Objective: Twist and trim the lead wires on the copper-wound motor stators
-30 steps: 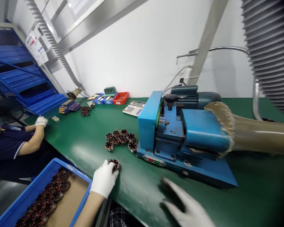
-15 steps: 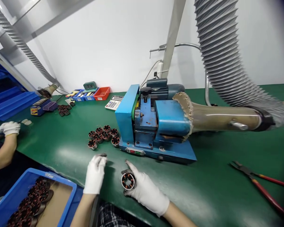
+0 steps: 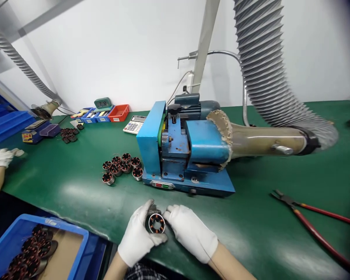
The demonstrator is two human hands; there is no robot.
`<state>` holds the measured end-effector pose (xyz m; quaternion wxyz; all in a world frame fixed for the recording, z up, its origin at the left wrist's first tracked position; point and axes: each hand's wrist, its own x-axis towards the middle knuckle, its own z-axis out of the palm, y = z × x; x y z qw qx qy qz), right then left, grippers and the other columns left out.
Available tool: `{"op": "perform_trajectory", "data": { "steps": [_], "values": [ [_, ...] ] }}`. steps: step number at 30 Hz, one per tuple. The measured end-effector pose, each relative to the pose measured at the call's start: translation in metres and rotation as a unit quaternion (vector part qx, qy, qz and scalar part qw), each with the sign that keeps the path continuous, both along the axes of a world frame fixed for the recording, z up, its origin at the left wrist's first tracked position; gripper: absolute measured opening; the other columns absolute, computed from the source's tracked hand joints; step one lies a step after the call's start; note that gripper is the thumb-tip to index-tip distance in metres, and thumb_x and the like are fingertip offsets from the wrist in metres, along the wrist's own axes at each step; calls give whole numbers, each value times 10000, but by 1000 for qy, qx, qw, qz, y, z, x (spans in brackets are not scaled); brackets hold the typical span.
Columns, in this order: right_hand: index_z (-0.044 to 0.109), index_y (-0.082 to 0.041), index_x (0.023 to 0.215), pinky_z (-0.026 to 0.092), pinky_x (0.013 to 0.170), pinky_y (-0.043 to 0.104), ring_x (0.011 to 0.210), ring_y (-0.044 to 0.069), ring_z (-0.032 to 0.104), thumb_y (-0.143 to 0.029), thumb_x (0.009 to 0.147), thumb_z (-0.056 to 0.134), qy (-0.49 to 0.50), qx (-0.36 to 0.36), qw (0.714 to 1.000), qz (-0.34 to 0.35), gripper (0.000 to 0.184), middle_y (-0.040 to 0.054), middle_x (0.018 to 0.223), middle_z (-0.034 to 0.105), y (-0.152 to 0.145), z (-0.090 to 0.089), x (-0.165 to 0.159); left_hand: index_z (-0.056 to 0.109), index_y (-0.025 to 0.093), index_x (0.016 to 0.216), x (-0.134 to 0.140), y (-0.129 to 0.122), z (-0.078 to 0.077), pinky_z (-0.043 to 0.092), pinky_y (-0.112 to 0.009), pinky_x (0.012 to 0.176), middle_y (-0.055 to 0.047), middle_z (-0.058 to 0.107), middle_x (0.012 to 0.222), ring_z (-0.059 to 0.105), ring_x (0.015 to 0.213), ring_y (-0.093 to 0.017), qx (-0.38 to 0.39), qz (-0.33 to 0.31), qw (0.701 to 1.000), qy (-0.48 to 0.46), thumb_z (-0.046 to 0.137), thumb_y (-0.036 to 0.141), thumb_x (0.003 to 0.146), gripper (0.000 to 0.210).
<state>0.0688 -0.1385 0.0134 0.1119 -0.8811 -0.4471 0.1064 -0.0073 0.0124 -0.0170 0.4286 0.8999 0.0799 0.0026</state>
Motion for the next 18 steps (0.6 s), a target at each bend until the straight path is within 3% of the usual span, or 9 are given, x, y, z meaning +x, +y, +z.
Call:
{"op": "perform_trajectory", "data": {
  "steps": [3, 5, 7, 9, 11, 13, 15, 18],
  "values": [
    [635, -194, 859, 367, 593, 288, 682, 193, 555, -68, 786, 460, -40, 30, 998, 23, 228, 49, 759, 625, -6, 7, 11, 475, 178, 1140, 1, -3, 1, 394, -394, 938, -78, 563, 1106, 515, 1036, -253, 32, 17, 999, -25, 741, 179, 472, 719],
    [635, -190, 907, 376, 600, 302, 673, 195, 546, -50, 797, 412, -122, 107, 987, 8, 285, 53, 759, 628, -14, 16, 21, 519, 189, 1007, 1, -6, 3, 428, -374, 877, -54, 582, 1011, 539, 958, -236, 42, 20, 998, -42, 729, 173, 485, 563],
    [641, -169, 911, 399, 628, 321, 689, 203, 551, -41, 801, 367, -211, 226, 950, -51, 322, 71, 780, 642, -24, 22, 28, 520, 195, 906, 0, -10, 5, 450, -351, 816, -32, 582, 921, 553, 880, -214, 46, 21, 997, -54, 702, 160, 512, 435],
    [641, -163, 905, 427, 696, 340, 746, 208, 570, -116, 828, 384, -210, 344, 901, -164, 272, 85, 844, 654, -35, 22, 29, 507, 194, 893, -1, -13, 4, 455, -352, 793, -31, 572, 897, 554, 852, -209, 54, 35, 996, -66, 675, 161, 537, 396],
    [634, -164, 912, 455, 723, 346, 761, 210, 594, -265, 834, 448, -57, 405, 862, -300, 225, 85, 873, 662, -42, 14, 24, 491, 186, 949, -3, -14, 1, 452, -373, 811, -44, 568, 925, 552, 874, -222, 64, 56, 993, -83, 668, 166, 531, 455],
    [626, -147, 946, 488, 698, 342, 735, 214, 619, -385, 787, 516, 196, 400, 817, -367, 307, 90, 868, 676, -39, 0, 13, 472, 182, 1029, -4, -12, -2, 440, -393, 859, -62, 565, 999, 546, 939, -240, 61, 56, 993, -90, 668, 165, 520, 547],
    [625, -124, 986, 497, 745, 342, 806, 227, 631, -398, 715, 587, 402, 389, 757, -338, 386, 104, 923, 679, -27, -14, 2, 444, 179, 1114, -4, -10, -6, 416, -409, 917, -82, 551, 1093, 527, 1020, -253, 41, 43, 995, -80, 670, 156, 518, 638],
    [660, -128, 946, 453, 861, 336, 929, 234, 605, -308, 606, 679, 498, 465, 672, -291, 385, 101, 1002, 665, 3, -26, -8, 410, 169, 1193, -3, -6, -10, 400, -418, 957, -103, 527, 1172, 508, 1079, -259, 9, 34, 998, -55, 673, 144, 523, 720]
  ]
}}
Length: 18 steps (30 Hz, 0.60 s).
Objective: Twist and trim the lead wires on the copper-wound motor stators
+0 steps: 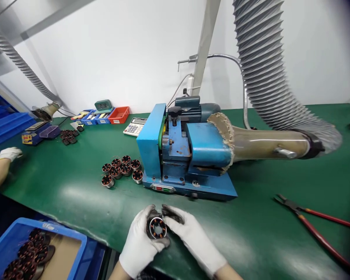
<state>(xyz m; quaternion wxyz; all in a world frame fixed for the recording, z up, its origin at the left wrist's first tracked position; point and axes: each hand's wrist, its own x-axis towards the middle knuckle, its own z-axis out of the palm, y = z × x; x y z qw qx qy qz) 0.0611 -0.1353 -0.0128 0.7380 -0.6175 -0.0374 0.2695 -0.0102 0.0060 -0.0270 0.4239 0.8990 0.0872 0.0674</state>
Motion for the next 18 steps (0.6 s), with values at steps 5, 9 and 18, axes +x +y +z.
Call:
{"op": "perform_trajectory", "data": {
  "steps": [5, 9, 18],
  "values": [
    [699, -130, 722, 497, 637, 299, 640, 185, 616, -291, 603, 690, 16, 62, 996, -60, 201, 58, 702, 690, 28, 14, 5, 422, 171, 1171, 1, 0, -1, 437, -390, 932, -95, 547, 1142, 542, 1040, -247, -24, 2, 1000, -7, 686, 141, 528, 696],
    [688, -127, 801, 402, 425, 213, 469, 101, 500, -351, 598, 722, 18, 89, 988, -121, 304, 5, 590, 626, 3, 44, 26, 451, 187, 1106, -2, -1, 1, 443, -402, 910, -79, 561, 1083, 552, 1003, -244, 12, 5, 1000, -10, 699, 173, 546, 613],
    [658, -191, 952, 479, 772, 312, 808, 185, 594, -227, 678, 678, -138, -85, 985, 59, 278, 38, 864, 647, -29, 34, 6, 451, 175, 1137, -1, 1, 1, 438, -402, 913, -95, 559, 1104, 543, 1020, -259, 27, -8, 999, -18, 728, 228, 517, 681]
  ]
}}
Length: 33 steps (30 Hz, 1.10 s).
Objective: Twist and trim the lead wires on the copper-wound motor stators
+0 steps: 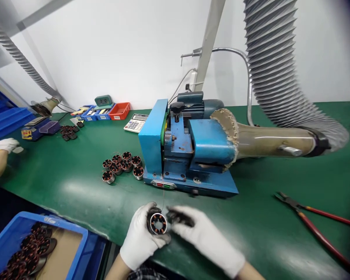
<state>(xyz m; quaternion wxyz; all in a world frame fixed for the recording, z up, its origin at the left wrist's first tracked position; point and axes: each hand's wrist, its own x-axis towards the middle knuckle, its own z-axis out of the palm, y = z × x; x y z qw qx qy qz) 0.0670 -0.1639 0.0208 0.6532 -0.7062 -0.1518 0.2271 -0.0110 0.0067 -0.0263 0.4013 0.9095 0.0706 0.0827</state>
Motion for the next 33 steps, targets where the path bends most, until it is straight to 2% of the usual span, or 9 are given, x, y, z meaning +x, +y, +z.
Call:
{"op": "perform_trajectory", "data": {
  "steps": [2, 4, 6, 12, 18, 21, 24, 29, 33],
  "values": [
    [661, -216, 942, 462, 794, 288, 838, 175, 581, -183, 717, 635, -67, -61, 992, 85, 229, 30, 893, 619, 9, -11, -13, 451, 171, 1146, 0, 2, -2, 437, -397, 918, -95, 569, 1094, 546, 1021, -252, -23, -10, 1000, 6, 728, 248, 537, 674],
    [675, -212, 826, 458, 751, 252, 793, 153, 575, -166, 777, 569, -125, -86, 984, 95, 125, 26, 850, 596, 15, -18, -20, 449, 167, 1153, -1, 3, -3, 444, -386, 914, -95, 570, 1090, 554, 1012, -243, -42, -5, 999, 16, 731, 254, 548, 673],
    [653, -194, 731, 452, 706, 238, 736, 140, 567, -149, 820, 504, -173, -94, 976, 98, 179, 26, 791, 584, 17, -23, -21, 444, 170, 1160, -1, 2, -2, 461, -369, 892, -89, 567, 1090, 566, 988, -234, -52, 7, 998, 31, 738, 244, 543, 687],
    [574, -179, 734, 426, 663, 287, 704, 174, 534, -153, 846, 413, -278, -221, 935, -9, 198, 45, 748, 562, 16, -41, -23, 493, 195, 1075, 0, -4, 9, 461, -377, 867, -55, 586, 1022, 567, 946, -230, -33, 13, 998, 45, 734, 177, 516, 609],
    [604, -177, 747, 434, 654, 314, 685, 200, 556, -152, 825, 418, -297, -386, 873, -36, 204, 68, 763, 593, -2, -40, -8, 496, 199, 1066, 0, -2, 10, 439, -409, 891, -65, 578, 1051, 551, 979, -248, -40, 9, 998, 46, 727, 158, 522, 592],
    [610, -172, 833, 447, 705, 307, 766, 199, 575, -187, 848, 412, -342, -315, 884, -37, 199, 81, 861, 616, -7, -28, 1, 467, 195, 1121, 0, 0, 6, 438, -399, 901, -68, 571, 1077, 550, 993, -244, -52, 2, 998, 47, 724, 165, 531, 644],
    [552, -160, 1077, 436, 764, 301, 883, 197, 563, -177, 863, 395, -437, -226, 867, 74, 266, 102, 1018, 605, 6, -15, 0, 426, 192, 1174, 0, 0, 4, 435, -393, 916, -75, 555, 1115, 539, 1019, -241, -62, -8, 997, 34, 710, 141, 532, 704],
    [620, -217, 912, 393, 621, 298, 660, 193, 544, -73, 787, 448, -447, -379, 791, 179, 256, 38, 715, 618, 15, -16, 4, 446, 192, 1149, -5, 3, 1, 444, -418, 904, -85, 546, 1109, 542, 1014, -253, -48, 6, 998, 35, 701, 172, 558, 644],
    [632, -187, 933, 409, 645, 317, 697, 206, 559, 12, 720, 406, -469, -421, 762, 149, 369, 73, 781, 634, -20, -28, 24, 452, 194, 1148, -8, 9, 0, 438, -424, 912, -85, 552, 1106, 543, 1020, -259, -51, 4, 997, 57, 708, 171, 550, 650]
  ]
}}
